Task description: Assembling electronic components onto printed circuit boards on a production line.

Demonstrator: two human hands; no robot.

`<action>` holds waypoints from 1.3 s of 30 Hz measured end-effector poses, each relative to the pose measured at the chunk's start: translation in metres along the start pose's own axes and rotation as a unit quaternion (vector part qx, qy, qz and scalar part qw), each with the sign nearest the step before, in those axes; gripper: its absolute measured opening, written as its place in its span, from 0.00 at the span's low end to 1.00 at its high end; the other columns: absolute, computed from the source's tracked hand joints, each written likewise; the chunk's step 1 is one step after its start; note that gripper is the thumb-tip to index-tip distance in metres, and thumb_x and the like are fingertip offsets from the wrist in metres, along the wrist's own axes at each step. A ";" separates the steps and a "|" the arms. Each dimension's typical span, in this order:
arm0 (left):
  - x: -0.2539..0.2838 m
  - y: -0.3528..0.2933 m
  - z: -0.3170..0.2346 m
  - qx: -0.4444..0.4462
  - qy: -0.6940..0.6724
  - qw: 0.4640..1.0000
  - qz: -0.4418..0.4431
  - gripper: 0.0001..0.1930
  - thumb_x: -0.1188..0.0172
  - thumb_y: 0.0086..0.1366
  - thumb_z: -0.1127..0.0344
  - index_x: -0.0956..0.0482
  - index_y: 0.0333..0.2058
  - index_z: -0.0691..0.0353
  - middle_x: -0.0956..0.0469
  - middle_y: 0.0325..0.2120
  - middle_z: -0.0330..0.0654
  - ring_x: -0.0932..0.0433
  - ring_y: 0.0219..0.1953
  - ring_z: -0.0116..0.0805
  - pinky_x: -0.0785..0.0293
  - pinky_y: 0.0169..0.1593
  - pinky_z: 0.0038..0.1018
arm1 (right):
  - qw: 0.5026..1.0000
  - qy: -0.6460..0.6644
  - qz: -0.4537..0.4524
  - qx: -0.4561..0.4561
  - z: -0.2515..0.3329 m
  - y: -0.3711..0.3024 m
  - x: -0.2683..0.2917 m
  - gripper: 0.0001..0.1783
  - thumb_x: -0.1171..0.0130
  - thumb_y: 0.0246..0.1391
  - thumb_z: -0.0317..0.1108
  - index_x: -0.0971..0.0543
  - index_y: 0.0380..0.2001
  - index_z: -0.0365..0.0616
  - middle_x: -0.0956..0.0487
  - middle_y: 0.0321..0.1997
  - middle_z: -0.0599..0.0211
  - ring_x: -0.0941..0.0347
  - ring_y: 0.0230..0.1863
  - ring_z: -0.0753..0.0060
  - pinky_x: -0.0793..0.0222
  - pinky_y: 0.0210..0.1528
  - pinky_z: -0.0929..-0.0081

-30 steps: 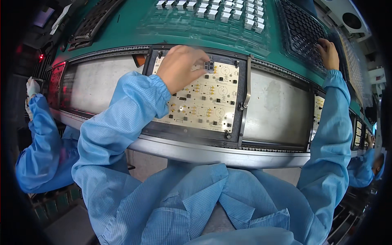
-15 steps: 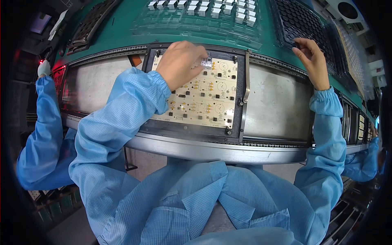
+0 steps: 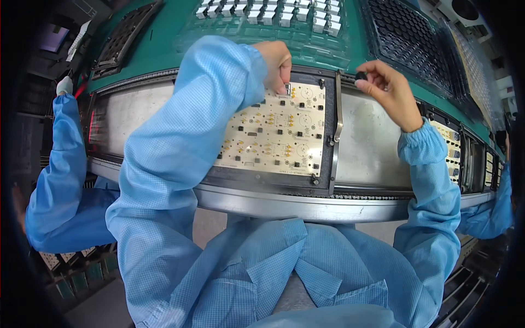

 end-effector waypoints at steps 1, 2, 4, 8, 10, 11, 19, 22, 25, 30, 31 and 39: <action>-0.001 -0.002 0.004 0.003 0.001 1.000 -0.001 0.11 0.29 0.43 0.70 0.20 0.26 0.64 0.21 0.21 0.41 0.23 0.23 0.32 0.28 0.27 0.28 | 1.000 0.002 0.012 -0.005 0.002 -0.001 -0.008 0.12 0.37 0.49 0.30 0.25 0.37 0.41 0.39 0.25 0.81 0.46 0.26 0.88 0.46 0.28 0.88; 0.000 -0.005 -0.001 -0.008 0.000 1.000 -0.022 0.11 0.29 0.44 0.70 0.20 0.27 0.65 0.21 0.22 0.41 0.23 0.24 0.32 0.28 0.28 0.28 | 0.999 0.018 0.027 0.001 0.003 -0.002 -0.013 0.12 0.38 0.49 0.30 0.25 0.38 0.41 0.39 0.25 0.82 0.46 0.26 0.88 0.46 0.29 0.88; 0.003 -0.012 -0.010 -0.029 0.017 0.996 -0.083 0.11 0.30 0.46 0.70 0.20 0.28 0.66 0.21 0.22 0.42 0.23 0.25 0.31 0.27 0.30 0.27 | 0.999 0.036 0.039 0.005 0.004 -0.004 -0.018 0.12 0.39 0.50 0.29 0.26 0.38 0.42 0.39 0.25 0.82 0.46 0.26 0.89 0.46 0.29 0.88; 0.004 -0.019 -0.022 -0.044 0.004 0.991 -0.125 0.10 0.31 0.48 0.69 0.20 0.29 0.67 0.21 0.20 0.42 0.24 0.22 0.29 0.27 0.28 0.26 | 0.993 0.094 0.059 0.034 0.011 -0.008 -0.024 0.12 0.41 0.51 0.27 0.27 0.40 0.42 0.38 0.27 0.82 0.45 0.27 0.90 0.44 0.31 0.90; -0.003 -0.002 -0.027 -0.057 -0.051 0.994 -0.077 0.08 0.33 0.51 0.70 0.19 0.29 0.67 0.22 0.19 0.42 0.25 0.19 0.27 0.28 0.25 0.24 | 0.993 0.093 0.060 0.050 0.008 -0.016 -0.019 0.13 0.41 0.51 0.27 0.27 0.41 0.42 0.38 0.27 0.81 0.44 0.28 0.90 0.42 0.32 0.91; -0.003 0.003 -0.037 -0.060 -0.053 0.994 -0.076 0.08 0.33 0.51 0.70 0.19 0.29 0.67 0.22 0.19 0.42 0.25 0.19 0.27 0.28 0.25 0.24 | 0.993 0.090 0.059 0.048 0.005 -0.022 -0.017 0.13 0.41 0.51 0.27 0.27 0.41 0.42 0.38 0.27 0.81 0.44 0.28 0.90 0.42 0.32 0.91; -0.047 0.023 -0.125 -0.076 0.112 0.991 -0.023 0.04 0.36 0.53 0.72 0.20 0.27 0.67 0.22 0.19 0.42 0.26 0.18 0.23 0.31 0.22 0.23 | 0.993 0.097 0.056 0.044 -0.032 -0.090 0.016 0.13 0.40 0.51 0.29 0.26 0.41 0.42 0.36 0.28 0.81 0.44 0.28 0.91 0.43 0.30 0.91; -0.058 0.031 -0.119 -0.087 -0.004 0.996 0.011 0.05 0.36 0.53 0.72 0.19 0.27 0.68 0.22 0.20 0.42 0.27 0.18 0.23 0.32 0.22 0.22 | 0.992 0.103 0.051 0.041 -0.036 -0.100 0.027 0.13 0.40 0.51 0.29 0.26 0.41 0.42 0.36 0.29 0.81 0.43 0.28 0.90 0.43 0.31 0.91; -0.068 0.023 -0.123 -0.064 -0.084 0.994 -0.021 0.07 0.36 0.54 0.70 0.20 0.29 0.67 0.22 0.21 0.42 0.26 0.21 0.25 0.30 0.25 0.23 | 0.992 0.112 0.046 0.024 -0.043 -0.107 0.033 0.13 0.40 0.51 0.30 0.26 0.41 0.41 0.34 0.29 0.81 0.42 0.29 0.90 0.42 0.32 0.91; -0.013 0.001 -0.116 -0.221 -0.001 0.922 -0.319 0.10 0.40 0.58 0.64 0.21 0.36 0.62 0.20 0.27 0.41 0.24 0.29 0.29 0.28 0.37 0.25 | 0.993 0.111 0.034 -0.009 -0.055 -0.104 0.029 0.13 0.40 0.51 0.29 0.26 0.40 0.39 0.30 0.30 0.79 0.38 0.31 0.90 0.39 0.34 0.91; 0.019 -0.011 -0.101 -0.233 0.001 0.862 -0.449 0.11 0.41 0.59 0.64 0.22 0.38 0.61 0.20 0.29 0.42 0.24 0.30 0.28 0.28 0.37 0.26 | 0.993 0.109 0.033 -0.008 -0.053 -0.100 0.027 0.13 0.40 0.51 0.29 0.26 0.40 0.39 0.30 0.30 0.79 0.38 0.31 0.90 0.39 0.34 0.91; 0.061 0.065 0.011 -0.084 0.211 0.886 -0.405 0.11 0.47 0.55 0.69 0.22 0.37 0.60 0.23 0.34 0.51 0.25 0.41 0.50 0.31 0.45 0.39 | 0.999 0.002 0.020 0.042 -0.043 -0.086 0.022 0.15 0.40 0.48 0.24 0.24 0.41 0.43 0.26 0.32 0.72 0.33 0.32 0.83 0.36 0.34 0.85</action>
Point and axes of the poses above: each hand's wrist, its own y-axis towards the middle knuckle, its own x-axis out of the back of the hand, z = x × y, the point moved 8 cm from there along y, towards the middle knuckle
